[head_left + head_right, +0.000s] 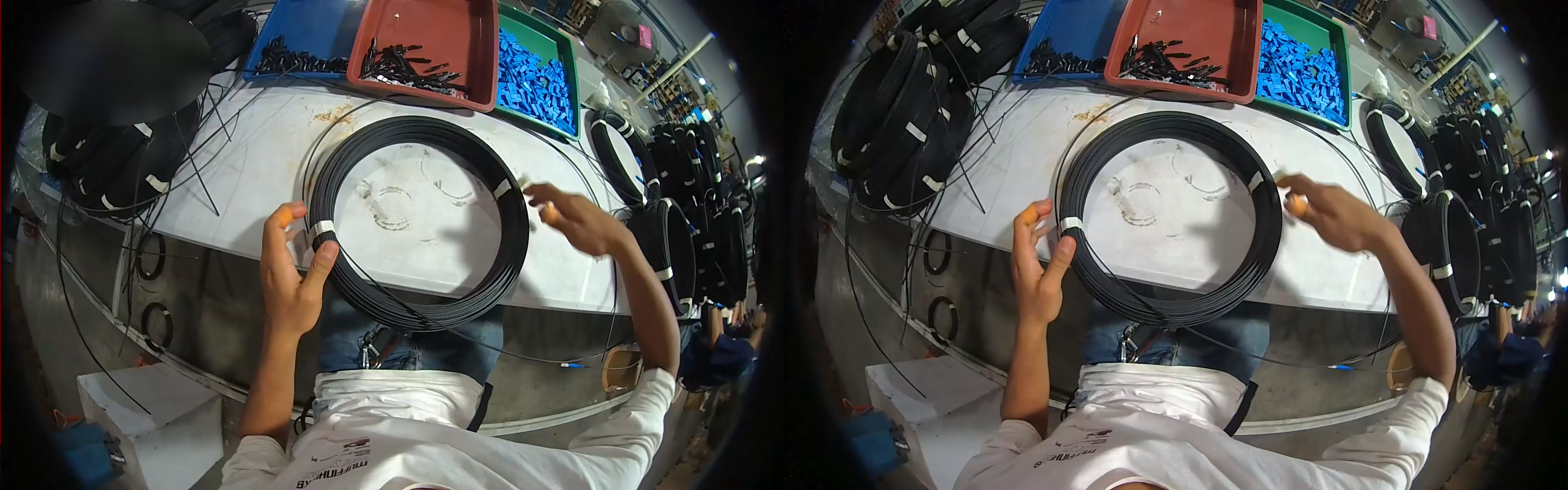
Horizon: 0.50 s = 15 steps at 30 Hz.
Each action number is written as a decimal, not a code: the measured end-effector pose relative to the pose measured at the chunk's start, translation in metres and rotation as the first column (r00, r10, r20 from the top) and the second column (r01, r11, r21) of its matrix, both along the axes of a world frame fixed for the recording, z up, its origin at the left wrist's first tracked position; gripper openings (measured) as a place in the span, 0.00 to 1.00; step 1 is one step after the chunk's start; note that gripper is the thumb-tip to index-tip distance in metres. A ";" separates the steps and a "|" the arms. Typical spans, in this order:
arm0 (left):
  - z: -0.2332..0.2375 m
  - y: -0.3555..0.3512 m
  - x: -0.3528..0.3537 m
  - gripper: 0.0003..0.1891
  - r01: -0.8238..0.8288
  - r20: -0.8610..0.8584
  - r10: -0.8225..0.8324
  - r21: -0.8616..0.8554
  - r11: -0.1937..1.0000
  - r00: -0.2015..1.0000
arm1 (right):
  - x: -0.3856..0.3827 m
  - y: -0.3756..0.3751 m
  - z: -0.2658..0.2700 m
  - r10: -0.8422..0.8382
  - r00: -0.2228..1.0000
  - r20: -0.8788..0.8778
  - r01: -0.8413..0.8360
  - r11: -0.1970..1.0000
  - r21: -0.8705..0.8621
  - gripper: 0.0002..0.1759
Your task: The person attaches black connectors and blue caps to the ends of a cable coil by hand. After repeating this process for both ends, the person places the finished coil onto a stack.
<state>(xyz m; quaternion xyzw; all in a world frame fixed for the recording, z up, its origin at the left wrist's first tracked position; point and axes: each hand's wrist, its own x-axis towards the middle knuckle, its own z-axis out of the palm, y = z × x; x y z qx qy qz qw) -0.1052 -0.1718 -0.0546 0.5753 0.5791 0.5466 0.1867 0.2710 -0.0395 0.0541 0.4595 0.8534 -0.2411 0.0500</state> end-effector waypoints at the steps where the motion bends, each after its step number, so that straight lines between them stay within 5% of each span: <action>1: 0.002 0.003 0.001 0.32 -0.004 0.011 0.004 -0.004 1.000 1.000 | 0.001 -0.019 0.008 -0.014 0.999 -0.041 0.014 1.000 -0.004 0.46; 3: 0.004 0.006 0.005 0.31 -0.022 0.055 0.021 0.025 0.999 0.998 | -0.017 -0.061 0.038 -0.117 0.993 -0.027 0.115 0.990 -0.082 0.53; 5: -0.003 0.005 0.011 0.25 -0.078 0.343 0.065 0.026 0.997 0.937 | -0.018 -0.087 0.039 -0.042 0.999 -0.034 0.044 0.998 0.039 0.54; 9: -0.019 -0.013 0.030 0.23 -0.188 0.465 0.135 0.069 0.980 0.875 | -0.035 -0.123 0.008 0.285 0.929 -0.236 -0.265 0.958 0.110 0.46; 11: -0.033 -0.032 0.039 0.21 -0.131 0.722 0.005 0.119 0.984 0.692 | -0.051 -0.138 -0.005 0.268 0.949 -0.165 -0.236 0.953 0.191 0.47; 13: -0.043 -0.052 0.044 0.20 -0.155 0.745 0.026 0.104 0.982 0.667 | -0.066 -0.143 -0.018 0.260 0.960 -0.105 -0.224 0.935 0.274 0.48; 15: -0.039 -0.066 0.056 0.26 0.083 0.985 0.010 -0.025 0.996 0.174 | -0.078 -0.149 -0.028 0.255 0.966 -0.045 -0.222 0.903 0.367 0.51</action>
